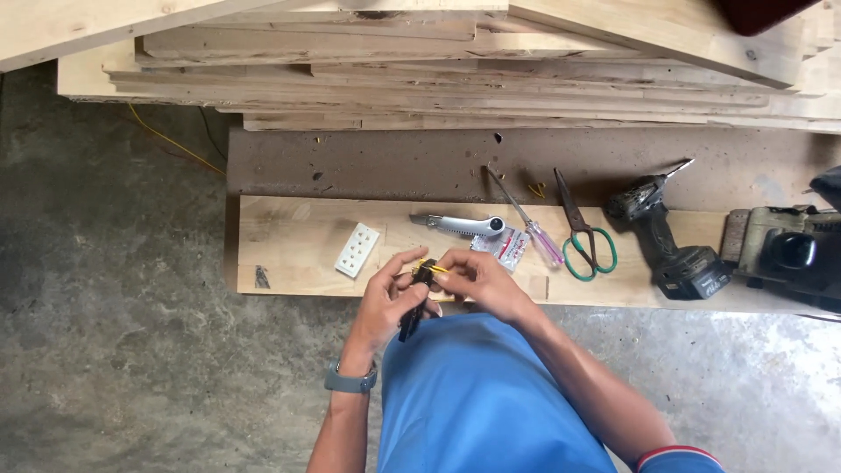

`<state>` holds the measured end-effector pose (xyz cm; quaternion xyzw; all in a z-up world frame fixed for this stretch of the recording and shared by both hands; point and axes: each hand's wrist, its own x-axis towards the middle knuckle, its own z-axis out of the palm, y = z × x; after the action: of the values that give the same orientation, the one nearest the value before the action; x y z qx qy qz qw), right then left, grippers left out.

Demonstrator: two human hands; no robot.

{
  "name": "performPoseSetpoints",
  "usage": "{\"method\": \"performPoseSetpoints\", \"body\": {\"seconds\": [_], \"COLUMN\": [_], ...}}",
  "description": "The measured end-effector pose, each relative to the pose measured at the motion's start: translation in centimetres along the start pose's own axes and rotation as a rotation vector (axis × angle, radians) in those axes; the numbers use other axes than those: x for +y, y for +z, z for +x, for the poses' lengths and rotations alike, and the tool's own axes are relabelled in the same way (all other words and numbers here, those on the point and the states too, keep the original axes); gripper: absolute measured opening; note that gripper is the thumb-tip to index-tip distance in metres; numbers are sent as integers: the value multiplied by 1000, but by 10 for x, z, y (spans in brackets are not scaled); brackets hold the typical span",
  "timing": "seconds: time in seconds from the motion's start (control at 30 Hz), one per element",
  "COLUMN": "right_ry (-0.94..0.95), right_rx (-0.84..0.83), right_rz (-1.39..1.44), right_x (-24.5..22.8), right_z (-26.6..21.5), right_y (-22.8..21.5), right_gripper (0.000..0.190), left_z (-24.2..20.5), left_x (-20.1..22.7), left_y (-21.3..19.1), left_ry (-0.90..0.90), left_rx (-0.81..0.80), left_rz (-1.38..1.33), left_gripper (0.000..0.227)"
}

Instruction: The person installs a black electrical outlet box under a wooden workbench. They connect yellow wires to the outlet, use a utility knife to strip the wire insulation, and secure the outlet box to the underside of the bench.

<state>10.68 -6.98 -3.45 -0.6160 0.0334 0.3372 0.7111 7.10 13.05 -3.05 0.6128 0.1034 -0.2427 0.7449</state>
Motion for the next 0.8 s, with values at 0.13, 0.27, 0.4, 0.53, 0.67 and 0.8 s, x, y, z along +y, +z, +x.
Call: {"method": "performPoseSetpoints", "body": {"seconds": [0.13,0.27,0.4,0.53,0.67,0.8], "right_ry": [-224,-406,-549,-517,-469,-470], "right_rx": [247,230,205,145,104,72], "right_rz": [-451,-539,-433,-237,-208,-143], "right_x": [9,4,3,8,15,21], "right_z": [-4,-8,-14,-22,-23,-22], "right_y": [4,13,10,6,-2,-10], "right_gripper": [25,20,20,22,25,23], "left_z": [3,3,-1,-3,-8,-11], "left_x": [-31,-43,-40,-39,-39,-40], "left_y": [0,4,15,22,29,38], "left_ry": [-10,-4,22,38,43,38], "left_rx": [-117,-116,-117,-82,-51,-30], "left_rz": [-601,-718,-763,-778,-775,-799], "left_gripper": [63,60,62,61,60,55]}}
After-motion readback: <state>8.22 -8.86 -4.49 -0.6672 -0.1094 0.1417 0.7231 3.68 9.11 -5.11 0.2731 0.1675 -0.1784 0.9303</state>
